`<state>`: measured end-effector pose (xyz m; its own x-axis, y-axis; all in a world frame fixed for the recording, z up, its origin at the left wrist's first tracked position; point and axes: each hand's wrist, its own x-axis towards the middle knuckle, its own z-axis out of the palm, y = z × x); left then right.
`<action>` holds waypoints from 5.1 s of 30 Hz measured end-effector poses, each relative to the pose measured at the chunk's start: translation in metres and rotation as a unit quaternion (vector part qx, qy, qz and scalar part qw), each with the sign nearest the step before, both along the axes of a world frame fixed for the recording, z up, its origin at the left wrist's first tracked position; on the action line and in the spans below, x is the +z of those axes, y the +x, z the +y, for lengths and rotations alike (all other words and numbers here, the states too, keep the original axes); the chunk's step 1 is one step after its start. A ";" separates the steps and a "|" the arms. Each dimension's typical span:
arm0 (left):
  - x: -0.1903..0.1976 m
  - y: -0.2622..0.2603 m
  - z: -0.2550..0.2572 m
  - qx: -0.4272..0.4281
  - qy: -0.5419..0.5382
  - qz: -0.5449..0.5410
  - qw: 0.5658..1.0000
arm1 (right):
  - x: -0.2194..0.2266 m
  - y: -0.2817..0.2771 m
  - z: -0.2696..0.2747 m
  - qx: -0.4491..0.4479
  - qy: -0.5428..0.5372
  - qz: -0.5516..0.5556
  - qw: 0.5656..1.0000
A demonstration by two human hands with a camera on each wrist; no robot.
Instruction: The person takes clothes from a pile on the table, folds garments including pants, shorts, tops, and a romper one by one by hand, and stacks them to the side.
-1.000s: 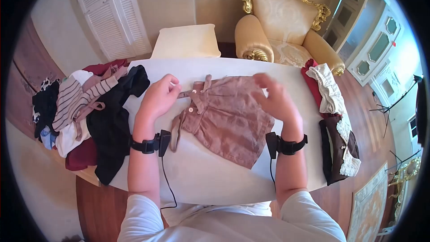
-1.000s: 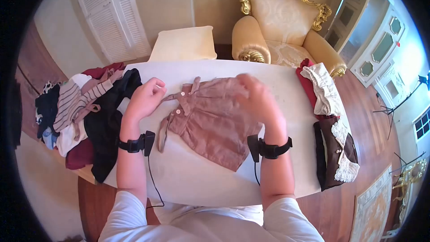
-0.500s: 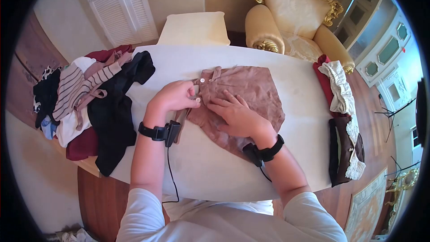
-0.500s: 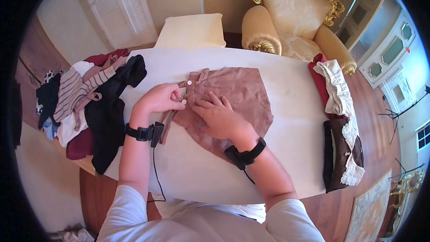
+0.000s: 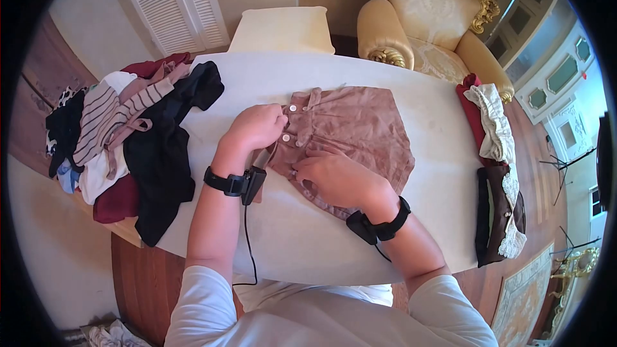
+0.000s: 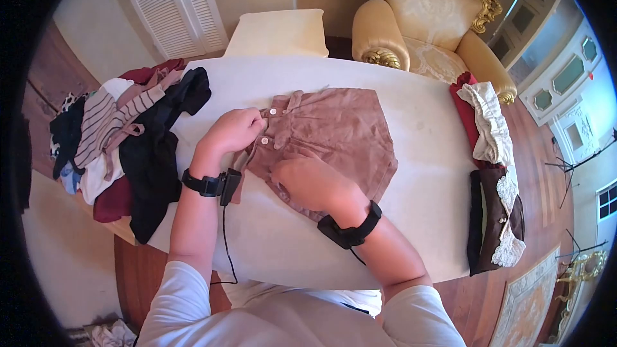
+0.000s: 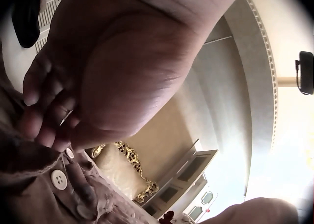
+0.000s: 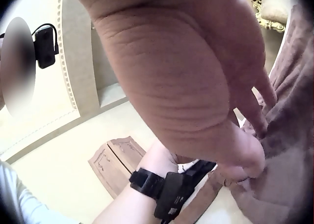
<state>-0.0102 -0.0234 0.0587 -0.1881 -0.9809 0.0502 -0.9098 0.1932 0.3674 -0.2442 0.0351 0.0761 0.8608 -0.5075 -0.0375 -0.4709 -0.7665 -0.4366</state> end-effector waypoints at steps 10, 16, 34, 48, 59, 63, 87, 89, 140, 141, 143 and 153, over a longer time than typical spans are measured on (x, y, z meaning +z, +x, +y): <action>0.015 -0.014 0.007 -0.042 0.025 0.040 0.998 | 0.007 0.000 -0.005 -0.108 0.005 -0.138 0.985; 0.008 -0.019 0.007 -0.106 0.005 0.115 0.988 | -0.010 -0.005 -0.019 -0.154 -0.105 -0.228 0.956; 0.019 0.003 0.008 -0.044 0.110 0.060 0.991 | -0.008 -0.018 -0.025 -0.171 -0.033 -0.045 0.984; 0.009 -0.019 0.003 0.040 0.090 0.081 0.992 | -0.019 -0.020 -0.027 -0.158 -0.119 -0.118 0.973; -0.007 -0.018 -0.004 0.043 0.143 0.175 0.973 | -0.020 -0.035 -0.046 -0.276 -0.019 -0.112 0.954; -0.001 -0.020 -0.004 0.017 0.161 0.151 0.975 | -0.027 -0.037 -0.045 -0.225 -0.039 -0.123 0.966; -0.022 -0.023 -0.002 -0.009 -0.050 0.157 0.986 | -0.001 -0.082 -0.058 -0.283 -0.091 -0.085 0.951; -0.011 -0.029 0.002 -0.015 -0.102 0.130 0.986 | 0.018 -0.092 -0.054 -0.304 -0.064 -0.095 0.946; -0.030 -0.151 0.079 -0.345 0.030 0.213 0.914 | 0.073 -0.129 -0.017 -0.190 -0.005 -0.024 0.982; -0.023 -0.149 0.075 -0.301 0.117 0.257 0.911 | 0.071 -0.128 -0.019 -0.187 0.021 -0.025 0.982; -0.033 -0.144 0.067 -0.251 0.192 0.350 0.882 | 0.065 -0.126 -0.025 -0.180 0.047 -0.020 0.982; -0.020 -0.116 0.035 -0.014 0.318 0.689 0.651 | 0.040 -0.136 -0.055 -0.159 0.075 -0.048 0.983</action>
